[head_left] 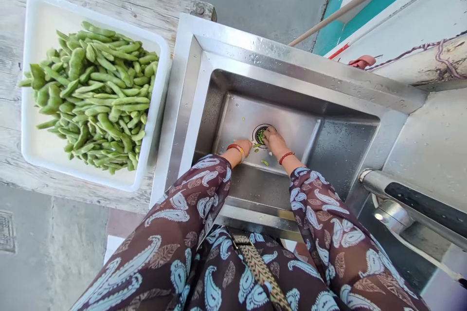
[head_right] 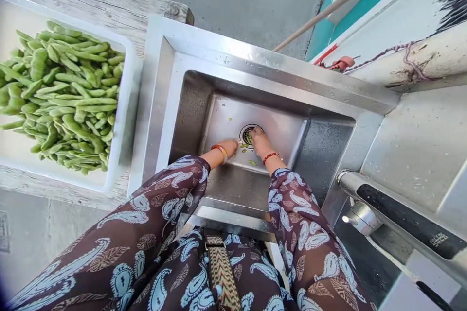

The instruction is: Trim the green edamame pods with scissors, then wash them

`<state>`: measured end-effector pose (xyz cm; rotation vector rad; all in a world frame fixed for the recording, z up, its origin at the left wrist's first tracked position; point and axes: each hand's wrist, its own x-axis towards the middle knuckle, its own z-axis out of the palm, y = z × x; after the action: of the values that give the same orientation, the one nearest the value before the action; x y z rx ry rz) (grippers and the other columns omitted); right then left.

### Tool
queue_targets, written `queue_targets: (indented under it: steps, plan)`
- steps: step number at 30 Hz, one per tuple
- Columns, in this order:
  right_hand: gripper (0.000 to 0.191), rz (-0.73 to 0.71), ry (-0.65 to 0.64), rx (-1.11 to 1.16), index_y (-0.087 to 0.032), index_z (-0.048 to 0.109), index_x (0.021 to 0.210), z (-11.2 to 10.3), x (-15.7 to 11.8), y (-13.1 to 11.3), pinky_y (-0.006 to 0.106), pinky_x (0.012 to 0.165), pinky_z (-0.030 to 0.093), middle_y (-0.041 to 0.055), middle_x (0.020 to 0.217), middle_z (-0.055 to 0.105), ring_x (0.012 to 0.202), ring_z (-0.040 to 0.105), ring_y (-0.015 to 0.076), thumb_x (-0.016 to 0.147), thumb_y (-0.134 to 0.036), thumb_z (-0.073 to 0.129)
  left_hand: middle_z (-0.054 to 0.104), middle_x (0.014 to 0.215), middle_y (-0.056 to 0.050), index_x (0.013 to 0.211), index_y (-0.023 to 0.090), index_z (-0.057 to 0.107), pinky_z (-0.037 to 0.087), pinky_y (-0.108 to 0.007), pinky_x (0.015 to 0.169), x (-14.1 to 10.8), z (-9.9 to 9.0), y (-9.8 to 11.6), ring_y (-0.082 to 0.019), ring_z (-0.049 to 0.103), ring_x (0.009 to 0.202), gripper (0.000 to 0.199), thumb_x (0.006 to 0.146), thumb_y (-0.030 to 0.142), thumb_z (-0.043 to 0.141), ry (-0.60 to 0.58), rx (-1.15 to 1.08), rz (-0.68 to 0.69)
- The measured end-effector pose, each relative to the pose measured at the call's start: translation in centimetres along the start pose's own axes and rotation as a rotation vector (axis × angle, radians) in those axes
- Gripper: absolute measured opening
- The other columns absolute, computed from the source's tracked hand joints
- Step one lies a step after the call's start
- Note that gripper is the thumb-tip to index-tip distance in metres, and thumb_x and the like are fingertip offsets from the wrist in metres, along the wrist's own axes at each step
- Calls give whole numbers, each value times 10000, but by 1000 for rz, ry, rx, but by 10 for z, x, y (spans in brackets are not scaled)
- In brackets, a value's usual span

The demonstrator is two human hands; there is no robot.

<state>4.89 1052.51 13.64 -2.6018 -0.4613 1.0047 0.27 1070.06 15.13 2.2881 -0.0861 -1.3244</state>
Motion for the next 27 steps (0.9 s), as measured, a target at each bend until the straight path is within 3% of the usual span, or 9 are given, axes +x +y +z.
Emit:
queue_targets:
  steps: [3,6,9,12,14,16,19,23,27]
  plan:
    - [298,57,29,28,-113,622,1151,-13,-10,19,305,858,469,136,1080,670,936,607,214,966,-215,412,727,804,-101,887,119,733,502,-251,771,-1,-14,-12,-211,687,829,165,723,134,741,-23,-185,-99]
    - [304,80,2,50,-134,633,1161,-16,-15,22,294,822,476,95,964,709,863,629,200,962,-213,418,654,642,-17,943,132,714,461,-213,602,-4,-26,-13,-144,620,610,193,751,114,719,-43,-424,-134]
    - [221,90,-39,59,-153,693,1039,-5,-9,4,294,832,473,104,972,727,910,653,215,938,-245,519,589,566,21,1100,128,676,387,-205,485,-8,-36,-10,-107,521,460,297,807,161,703,-57,-668,-157]
    - [154,141,-72,60,-123,715,926,10,4,-17,313,820,475,159,967,727,927,669,250,885,-239,624,565,532,45,1335,129,544,332,-202,444,-12,-41,-9,-93,452,395,568,807,212,736,-36,-863,-208]
    - [121,169,-85,72,-117,718,900,12,9,-22,307,798,477,162,950,729,905,675,247,860,-208,649,554,513,56,1397,140,484,306,-196,434,-14,-42,-10,-85,425,374,637,812,203,729,-15,-964,-235]
    - [137,175,-82,93,-123,719,911,5,9,-19,294,771,479,136,912,733,865,673,228,880,-207,616,523,480,58,1294,136,573,283,-189,421,-13,-42,-11,-78,405,360,478,833,188,690,-4,-1051,-242]
    - [242,155,-40,117,-120,702,1033,-22,-5,-10,293,744,485,95,836,722,798,660,211,945,-246,515,485,447,42,916,126,675,257,-180,397,-10,-42,-8,-66,388,345,101,848,192,639,-14,-1173,-222]
    - [295,49,64,138,-153,649,1153,-61,-38,-27,302,831,495,87,952,709,899,650,205,991,-282,439,614,576,-26,751,157,599,385,-181,436,-11,-45,2,-112,576,473,178,865,293,602,-71,-1325,-145]
    - [330,-324,143,232,-206,601,1264,-80,-63,-60,340,905,505,101,1135,678,1036,633,224,983,-335,488,701,708,-75,815,154,610,566,-307,577,-16,-47,9,-183,678,614,389,934,497,471,-226,-1584,-66]
